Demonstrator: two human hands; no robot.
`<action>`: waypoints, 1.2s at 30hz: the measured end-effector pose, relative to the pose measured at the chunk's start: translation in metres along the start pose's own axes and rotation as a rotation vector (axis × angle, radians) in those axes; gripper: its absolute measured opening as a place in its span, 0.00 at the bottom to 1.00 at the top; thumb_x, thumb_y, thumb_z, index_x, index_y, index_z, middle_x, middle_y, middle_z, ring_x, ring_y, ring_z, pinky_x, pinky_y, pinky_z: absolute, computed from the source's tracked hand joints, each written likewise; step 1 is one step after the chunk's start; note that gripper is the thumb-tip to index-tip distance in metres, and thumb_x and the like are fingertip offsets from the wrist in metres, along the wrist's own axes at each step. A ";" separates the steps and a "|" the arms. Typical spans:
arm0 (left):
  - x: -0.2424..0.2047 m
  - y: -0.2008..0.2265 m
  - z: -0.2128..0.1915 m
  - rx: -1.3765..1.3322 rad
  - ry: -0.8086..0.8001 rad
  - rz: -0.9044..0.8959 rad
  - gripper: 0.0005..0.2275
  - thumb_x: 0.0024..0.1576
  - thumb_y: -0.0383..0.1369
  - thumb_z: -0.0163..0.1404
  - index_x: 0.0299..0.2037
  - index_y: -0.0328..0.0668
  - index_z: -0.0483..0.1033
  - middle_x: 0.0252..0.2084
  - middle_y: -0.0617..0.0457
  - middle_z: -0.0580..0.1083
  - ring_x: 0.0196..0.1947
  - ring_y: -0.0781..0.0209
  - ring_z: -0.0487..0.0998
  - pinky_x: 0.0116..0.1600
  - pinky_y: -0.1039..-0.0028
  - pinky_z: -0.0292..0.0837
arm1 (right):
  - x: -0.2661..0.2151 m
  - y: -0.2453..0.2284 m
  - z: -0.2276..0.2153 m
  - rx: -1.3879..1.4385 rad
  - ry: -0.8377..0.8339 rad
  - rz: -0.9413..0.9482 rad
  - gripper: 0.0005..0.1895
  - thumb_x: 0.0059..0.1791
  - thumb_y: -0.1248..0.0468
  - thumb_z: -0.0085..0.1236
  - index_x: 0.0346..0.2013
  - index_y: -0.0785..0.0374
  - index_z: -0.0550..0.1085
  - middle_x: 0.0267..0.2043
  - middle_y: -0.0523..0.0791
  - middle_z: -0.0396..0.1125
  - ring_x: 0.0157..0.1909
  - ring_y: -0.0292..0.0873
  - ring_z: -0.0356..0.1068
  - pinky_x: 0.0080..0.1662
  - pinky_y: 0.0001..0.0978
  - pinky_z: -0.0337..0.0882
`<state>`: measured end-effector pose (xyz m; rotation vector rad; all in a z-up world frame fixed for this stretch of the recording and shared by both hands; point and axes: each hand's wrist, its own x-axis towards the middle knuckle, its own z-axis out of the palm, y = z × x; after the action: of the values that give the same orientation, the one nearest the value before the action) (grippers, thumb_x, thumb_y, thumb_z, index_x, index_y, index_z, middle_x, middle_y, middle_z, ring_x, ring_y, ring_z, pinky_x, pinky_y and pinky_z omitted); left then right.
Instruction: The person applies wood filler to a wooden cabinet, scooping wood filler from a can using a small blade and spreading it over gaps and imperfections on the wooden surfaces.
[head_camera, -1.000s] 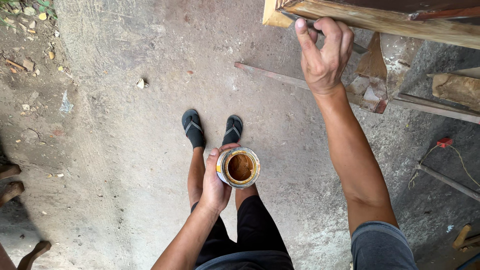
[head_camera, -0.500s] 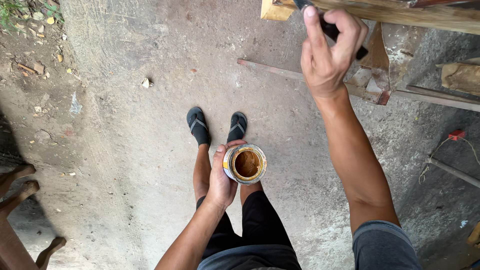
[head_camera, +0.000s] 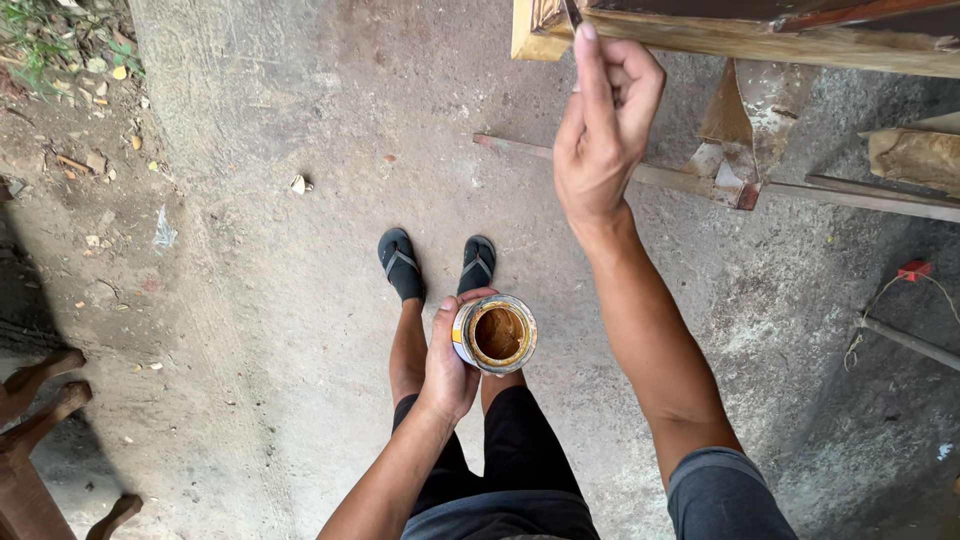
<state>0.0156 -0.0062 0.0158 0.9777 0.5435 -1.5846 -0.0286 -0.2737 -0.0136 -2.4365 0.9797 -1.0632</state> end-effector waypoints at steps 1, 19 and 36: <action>0.000 0.003 0.001 0.004 -0.004 0.001 0.28 0.65 0.54 0.31 0.57 0.34 0.69 0.46 0.46 0.77 0.45 0.61 0.81 0.45 0.72 0.80 | 0.003 -0.005 0.003 -0.027 -0.001 -0.012 0.27 0.58 0.80 0.48 0.70 0.57 0.66 0.57 0.45 0.57 0.44 0.36 0.64 0.42 0.26 0.70; -0.008 0.027 -0.019 0.049 -0.071 0.017 0.30 0.67 0.56 0.31 0.58 0.34 0.69 0.43 0.45 0.77 0.36 0.58 0.78 0.30 0.73 0.74 | -0.004 -0.028 -0.053 -0.136 -0.096 0.131 0.20 0.55 0.82 0.53 0.61 0.66 0.76 0.51 0.51 0.68 0.41 0.38 0.72 0.37 0.26 0.75; -0.009 0.033 -0.018 0.028 -0.061 -0.009 0.29 0.66 0.55 0.31 0.57 0.35 0.69 0.39 0.47 0.77 0.28 0.64 0.78 0.23 0.78 0.70 | 0.044 -0.047 -0.070 -0.265 -0.296 0.074 0.19 0.52 0.81 0.55 0.58 0.72 0.78 0.45 0.51 0.70 0.42 0.45 0.76 0.40 0.35 0.75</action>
<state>0.0528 0.0045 0.0182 0.9452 0.4854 -1.6285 -0.0366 -0.2714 0.0811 -2.6404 1.1581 -0.5547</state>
